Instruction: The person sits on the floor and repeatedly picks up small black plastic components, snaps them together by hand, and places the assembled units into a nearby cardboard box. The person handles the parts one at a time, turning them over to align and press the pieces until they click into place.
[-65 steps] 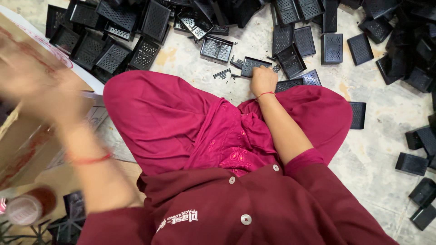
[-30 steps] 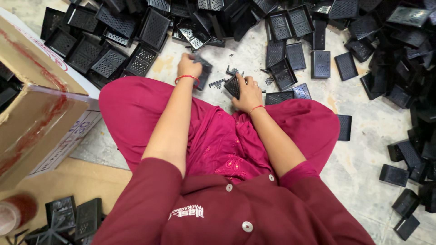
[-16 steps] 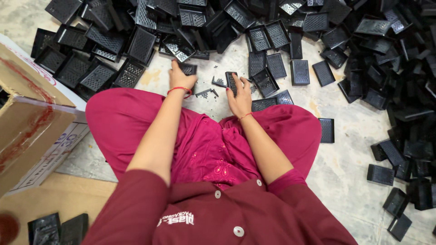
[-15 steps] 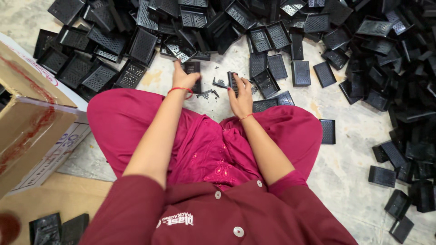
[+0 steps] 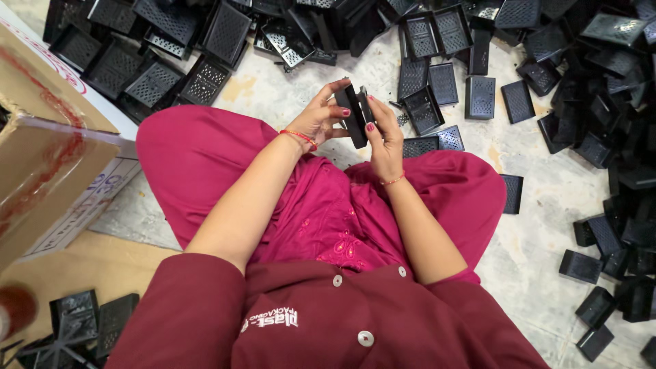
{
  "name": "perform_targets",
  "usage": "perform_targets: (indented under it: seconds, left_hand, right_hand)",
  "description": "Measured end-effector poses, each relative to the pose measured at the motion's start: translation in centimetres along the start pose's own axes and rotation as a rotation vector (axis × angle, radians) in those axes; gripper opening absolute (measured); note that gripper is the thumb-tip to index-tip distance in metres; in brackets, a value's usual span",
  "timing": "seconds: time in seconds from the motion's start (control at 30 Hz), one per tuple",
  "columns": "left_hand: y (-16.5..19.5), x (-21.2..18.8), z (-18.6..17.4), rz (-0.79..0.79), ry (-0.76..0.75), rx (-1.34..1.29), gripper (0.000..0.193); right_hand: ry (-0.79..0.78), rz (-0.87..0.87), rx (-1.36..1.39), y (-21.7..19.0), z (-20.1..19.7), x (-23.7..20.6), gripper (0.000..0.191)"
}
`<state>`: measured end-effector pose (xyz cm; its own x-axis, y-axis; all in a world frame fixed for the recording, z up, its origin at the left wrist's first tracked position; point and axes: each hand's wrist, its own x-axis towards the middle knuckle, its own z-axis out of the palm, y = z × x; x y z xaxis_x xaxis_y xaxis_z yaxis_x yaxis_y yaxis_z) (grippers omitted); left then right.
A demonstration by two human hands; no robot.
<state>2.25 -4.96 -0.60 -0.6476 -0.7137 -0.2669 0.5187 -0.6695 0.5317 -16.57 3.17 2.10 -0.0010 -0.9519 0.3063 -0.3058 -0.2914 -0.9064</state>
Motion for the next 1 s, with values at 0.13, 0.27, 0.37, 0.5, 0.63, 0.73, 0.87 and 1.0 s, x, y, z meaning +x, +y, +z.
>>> perform_targets:
  seconds: [0.13,0.27,0.37,0.5,0.63,0.73,0.87,1.0]
  left_hand:
    - [0.2,0.0,-0.3,0.026,-0.017,0.020,0.074]
    - [0.3,0.1,-0.1,0.005,-0.054,0.046,0.073]
    - [0.3,0.3,0.0,-0.009,-0.064,0.021,0.071]
    - [0.3,0.2,-0.2,-0.025,-0.068,0.019,0.069]
    - [0.2,0.1,-0.4,-0.042,-0.056,0.039,0.068]
    - [0.2,0.1,-0.5,-0.026,-0.049,0.053,0.068]
    - [0.3,-0.1,-0.5,0.020,-0.087,0.064,0.068]
    - [0.6,-0.5,-0.5,0.001,-0.077,0.089,0.070]
  right_hand:
    - [-0.020,-0.027,-0.081,-1.0,0.1,0.4,0.042]
    - [-0.049,-0.034,-0.109,-1.4,0.7,0.7,0.042]
    - [-0.033,-0.026,-0.115,-1.4,0.8,0.8,0.043]
    - [-0.017,-0.021,-0.104,-1.1,0.9,0.6,0.043]
    - [-0.025,-0.017,-0.084,-0.5,1.2,0.5,0.044]
    - [-0.038,-0.006,-0.057,0.0,1.4,0.4,0.044]
    - [-0.036,-0.039,-0.048,0.3,1.5,0.1,0.043]
    - [-0.087,-0.026,-0.065,-0.1,1.9,-0.1,0.050]
